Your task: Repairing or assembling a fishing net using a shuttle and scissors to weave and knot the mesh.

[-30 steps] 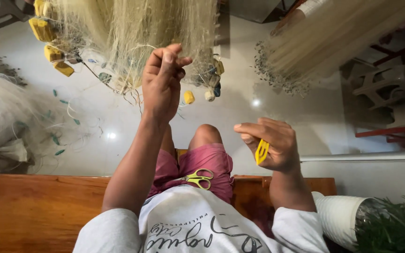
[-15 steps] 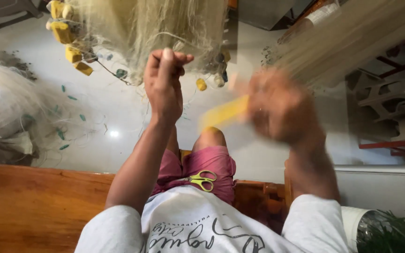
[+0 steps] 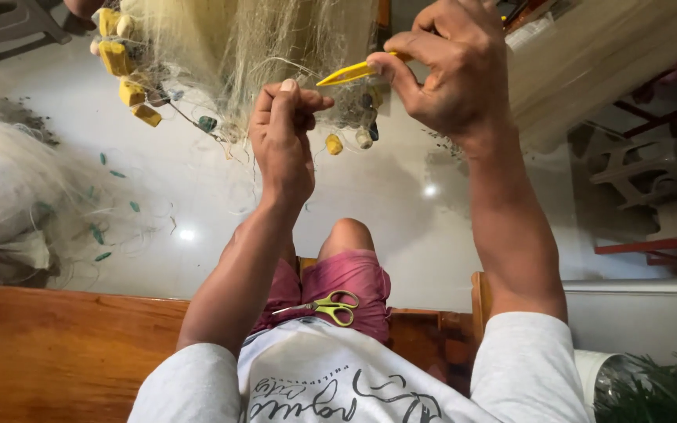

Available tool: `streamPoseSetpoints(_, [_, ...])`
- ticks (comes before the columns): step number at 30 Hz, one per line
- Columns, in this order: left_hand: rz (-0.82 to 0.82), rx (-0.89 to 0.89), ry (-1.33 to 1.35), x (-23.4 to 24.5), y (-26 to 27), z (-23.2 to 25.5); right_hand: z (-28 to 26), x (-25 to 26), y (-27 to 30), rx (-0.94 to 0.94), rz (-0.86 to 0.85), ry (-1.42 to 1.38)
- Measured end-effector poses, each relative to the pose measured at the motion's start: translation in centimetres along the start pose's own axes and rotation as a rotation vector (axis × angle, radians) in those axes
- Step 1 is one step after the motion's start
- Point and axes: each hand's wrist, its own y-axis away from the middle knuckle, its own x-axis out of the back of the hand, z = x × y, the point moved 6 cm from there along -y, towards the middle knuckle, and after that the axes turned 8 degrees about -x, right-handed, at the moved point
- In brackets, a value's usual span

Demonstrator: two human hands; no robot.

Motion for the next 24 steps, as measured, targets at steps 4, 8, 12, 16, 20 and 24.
streamPoseSetpoints(4, [-0.006, 0.237, 0.273, -0.2, 0.0, -2.3, 0.4, -1.6, 0.4, -0.079, -0.067, -0.251])
streamPoseSetpoints(8, [-0.127, 0.318, 0.350, -1.6, 0.4, -3.9, -0.8, -3.0, 1.5, -0.063, -0.077, -0.666])
streamPoseSetpoints(12, [-0.257, 0.248, 0.343, -2.5, 0.6, -4.6, -1.5, -3.6, 2.6, -0.120, 0.016, -0.766])
streamPoseSetpoints(16, [-0.359, -0.004, -0.118, -2.5, 0.6, -3.9, -0.7, -1.8, 9.7, -0.372, 0.173, -0.568])
streamPoseSetpoints(20, [-0.345, -0.012, -0.070, -2.4, 1.2, -4.6, -1.3, 4.9, 14.1, -0.425, 0.679, -1.456])
streamPoseSetpoints(24, [-0.349, -0.031, -0.009, -2.1, 1.5, -4.7, -2.5, 5.9, 18.3, -0.927, 0.451, -0.795])
